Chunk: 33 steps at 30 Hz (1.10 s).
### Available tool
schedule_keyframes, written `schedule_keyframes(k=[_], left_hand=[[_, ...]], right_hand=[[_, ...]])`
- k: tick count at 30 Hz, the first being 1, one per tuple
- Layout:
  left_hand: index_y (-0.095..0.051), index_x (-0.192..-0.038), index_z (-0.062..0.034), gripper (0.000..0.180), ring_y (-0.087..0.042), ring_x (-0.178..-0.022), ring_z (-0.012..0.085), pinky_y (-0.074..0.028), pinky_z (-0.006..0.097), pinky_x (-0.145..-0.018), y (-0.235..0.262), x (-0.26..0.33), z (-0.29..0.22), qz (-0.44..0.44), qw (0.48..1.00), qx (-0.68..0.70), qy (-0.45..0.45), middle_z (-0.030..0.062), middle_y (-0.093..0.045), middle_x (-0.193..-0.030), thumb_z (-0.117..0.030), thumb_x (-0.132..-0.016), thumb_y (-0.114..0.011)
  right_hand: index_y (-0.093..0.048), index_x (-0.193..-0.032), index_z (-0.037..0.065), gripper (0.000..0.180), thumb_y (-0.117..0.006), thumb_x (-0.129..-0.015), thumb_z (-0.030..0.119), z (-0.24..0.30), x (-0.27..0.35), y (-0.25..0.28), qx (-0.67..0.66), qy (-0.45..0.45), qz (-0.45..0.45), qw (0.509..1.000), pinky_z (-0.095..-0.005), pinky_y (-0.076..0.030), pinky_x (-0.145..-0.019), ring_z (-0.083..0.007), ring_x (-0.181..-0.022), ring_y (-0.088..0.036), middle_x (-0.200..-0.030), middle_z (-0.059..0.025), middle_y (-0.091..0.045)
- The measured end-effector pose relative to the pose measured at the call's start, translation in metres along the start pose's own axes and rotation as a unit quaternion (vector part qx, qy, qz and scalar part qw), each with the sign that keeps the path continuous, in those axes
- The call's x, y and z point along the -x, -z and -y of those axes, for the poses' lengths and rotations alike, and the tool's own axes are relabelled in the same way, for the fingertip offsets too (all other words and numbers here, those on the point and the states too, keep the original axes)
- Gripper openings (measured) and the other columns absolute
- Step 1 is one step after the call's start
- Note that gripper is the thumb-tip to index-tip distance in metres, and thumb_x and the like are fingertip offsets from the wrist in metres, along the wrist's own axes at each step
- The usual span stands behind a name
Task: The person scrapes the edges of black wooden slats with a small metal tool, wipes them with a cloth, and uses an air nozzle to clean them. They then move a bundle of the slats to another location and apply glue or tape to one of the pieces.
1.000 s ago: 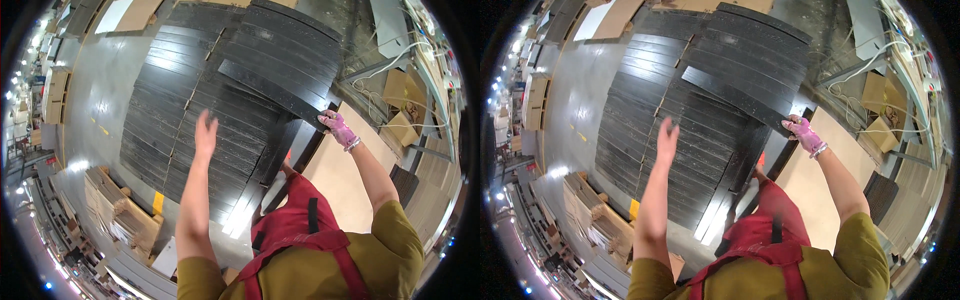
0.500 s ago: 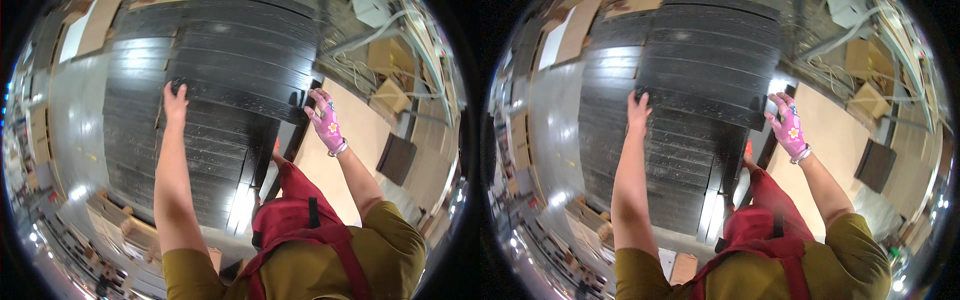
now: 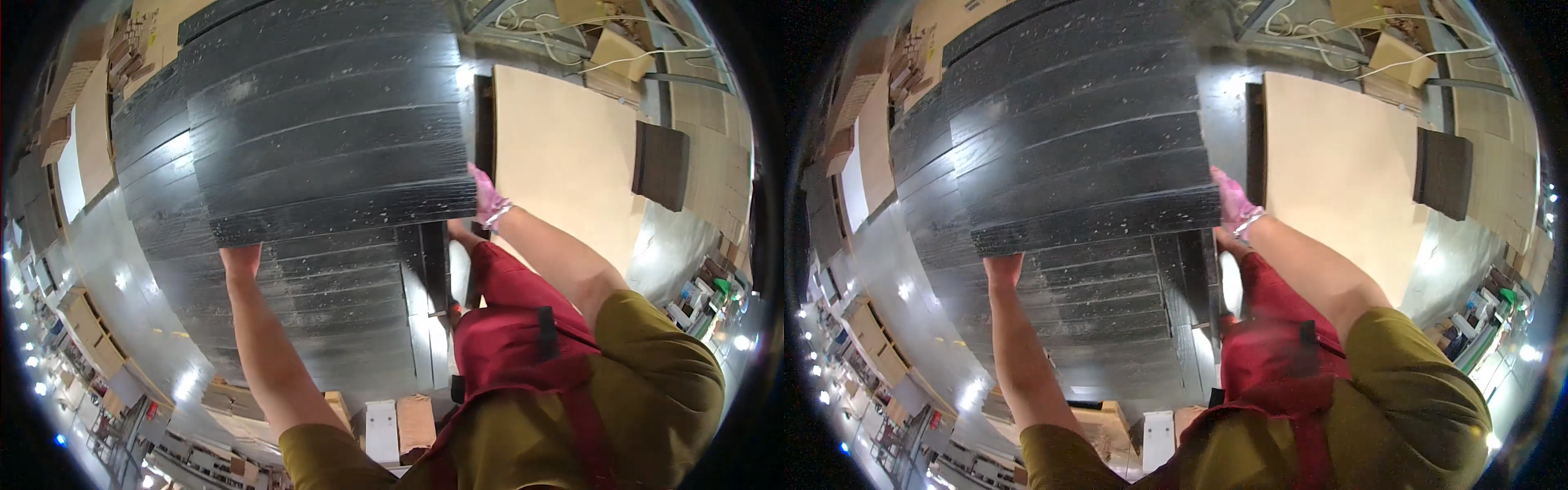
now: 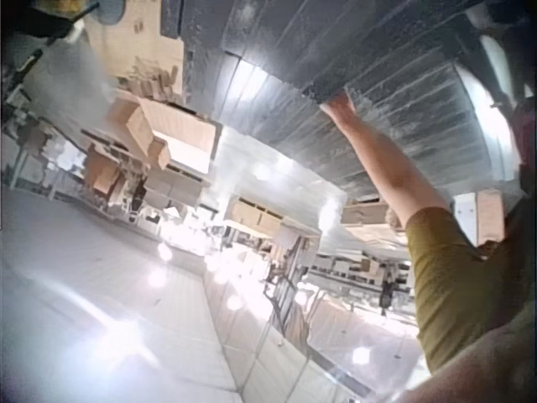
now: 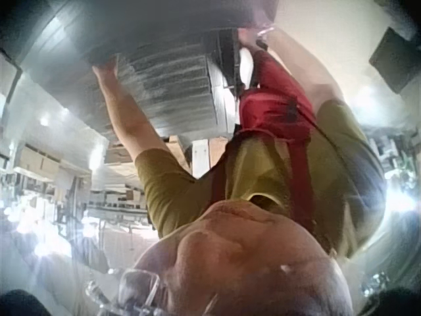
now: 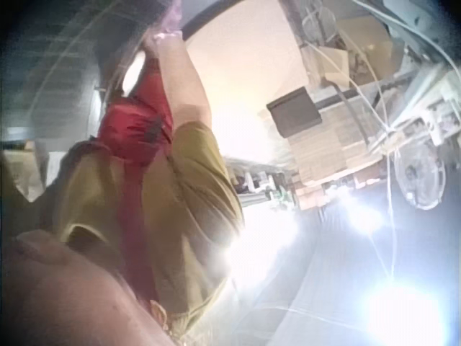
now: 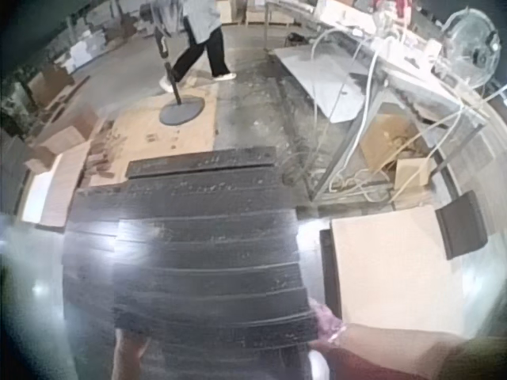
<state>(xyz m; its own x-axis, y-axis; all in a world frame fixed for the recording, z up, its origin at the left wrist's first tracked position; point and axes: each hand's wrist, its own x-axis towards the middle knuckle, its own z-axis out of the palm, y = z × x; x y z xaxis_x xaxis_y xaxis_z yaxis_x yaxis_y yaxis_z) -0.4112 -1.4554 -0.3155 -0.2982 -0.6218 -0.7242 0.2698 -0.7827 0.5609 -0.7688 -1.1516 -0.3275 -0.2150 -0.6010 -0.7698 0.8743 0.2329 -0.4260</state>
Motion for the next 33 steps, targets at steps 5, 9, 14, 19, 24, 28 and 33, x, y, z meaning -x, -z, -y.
schedule_keyframes(k=[5,9,14,19,24,28,33], left_hand=[[-0.049,-0.126,-0.0113,0.037,-0.051,-0.111,0.0224,-0.041,0.037,-0.094,-0.038,-0.01,0.008,-0.003,0.996,-0.089,0.018,0.0044,-0.054,-0.123,-0.027,-0.093,-0.046],[-0.05,-0.125,-0.0102,0.036,-0.051,-0.11,0.0219,-0.041,0.037,-0.094,-0.004,-0.014,0.006,0.029,0.993,-0.107,0.038,0.0043,-0.054,-0.122,-0.027,-0.094,-0.045],[-0.05,-0.123,-0.008,0.033,-0.052,-0.108,0.0213,-0.041,0.035,-0.094,0.043,-0.002,0.036,0.113,0.938,-0.318,-0.081,0.004,-0.056,-0.119,-0.018,-0.092,-0.047],[-0.049,-0.125,-0.0074,0.041,-0.052,-0.109,0.0225,-0.039,0.036,-0.097,0.021,0.02,0.027,0.091,0.955,-0.282,-0.028,0.0062,-0.056,-0.12,-0.033,-0.093,-0.048],[-0.053,-0.121,-0.0068,0.063,-0.051,-0.112,0.0238,-0.038,0.038,-0.098,-0.052,0.041,-0.003,-0.115,0.993,-0.04,0.01,0.0079,-0.057,-0.12,-0.06,-0.088,-0.044],[-0.058,-0.114,-0.0056,0.047,-0.055,-0.104,0.0189,-0.042,0.032,-0.092,-0.047,0.057,0.007,-0.075,0.982,-0.086,-0.148,0.0056,-0.061,-0.11,-0.045,-0.089,-0.054],[-0.06,-0.112,0.0003,0.037,-0.053,-0.086,0.009,-0.04,0.02,-0.082,-0.073,0.075,0.014,-0.178,0.902,-0.296,-0.258,0.0021,-0.06,-0.098,-0.024,-0.085,-0.066]], right_hand=[[-0.052,-0.119,0.006,0.035,-0.044,-0.095,0.031,0.015,0.005,-0.005,-0.154,-0.086,0.017,0.984,-0.0363,-0.053,-0.083,-0.0229,-0.098,-0.06,-0.11,-0.0106,-0.06],[-0.051,-0.12,0.006,0.032,-0.043,-0.096,0.026,0.003,-0.002,-0.007,-0.149,-0.04,0.009,0.988,-0.0352,-0.054,-0.08,-0.0225,-0.095,-0.061,-0.109,-0.0109,-0.06],[-0.051,-0.12,0.006,0.032,-0.043,-0.096,0.024,0.002,-0.004,0.0,-0.147,-0.052,0.022,0.988,-0.0347,-0.054,-0.08,-0.0223,-0.094,-0.062,-0.108,-0.0111,-0.06],[-0.051,-0.12,0.005,0.032,-0.043,-0.096,0.022,0.006,-0.007,0.009,-0.138,-0.045,0.019,0.989,-0.0342,-0.054,-0.079,-0.0222,-0.092,-0.062,-0.107,-0.0114,-0.06],[-0.053,-0.117,0.004,0.029,-0.046,-0.094,0.02,-0.005,-0.026,0.026,-0.065,0.023,0.061,0.996,-0.0344,-0.055,-0.078,-0.0216,-0.091,-0.063,-0.105,-0.0116,-0.061],[-0.053,-0.116,0.004,0.028,-0.047,-0.094,0.019,-0.003,-0.027,0.027,-0.151,-0.038,-0.003,0.988,-0.0344,-0.054,-0.08,-0.0215,-0.092,-0.062,-0.106,-0.0117,-0.061],[-0.051,-0.119,0.003,0.029,-0.043,-0.096,0.019,-0.004,-0.018,0.011,-0.147,0.012,0.004,0.989,-0.0378,-0.053,-0.083,-0.0248,-0.094,-0.062,-0.108,-0.0133,-0.06]])
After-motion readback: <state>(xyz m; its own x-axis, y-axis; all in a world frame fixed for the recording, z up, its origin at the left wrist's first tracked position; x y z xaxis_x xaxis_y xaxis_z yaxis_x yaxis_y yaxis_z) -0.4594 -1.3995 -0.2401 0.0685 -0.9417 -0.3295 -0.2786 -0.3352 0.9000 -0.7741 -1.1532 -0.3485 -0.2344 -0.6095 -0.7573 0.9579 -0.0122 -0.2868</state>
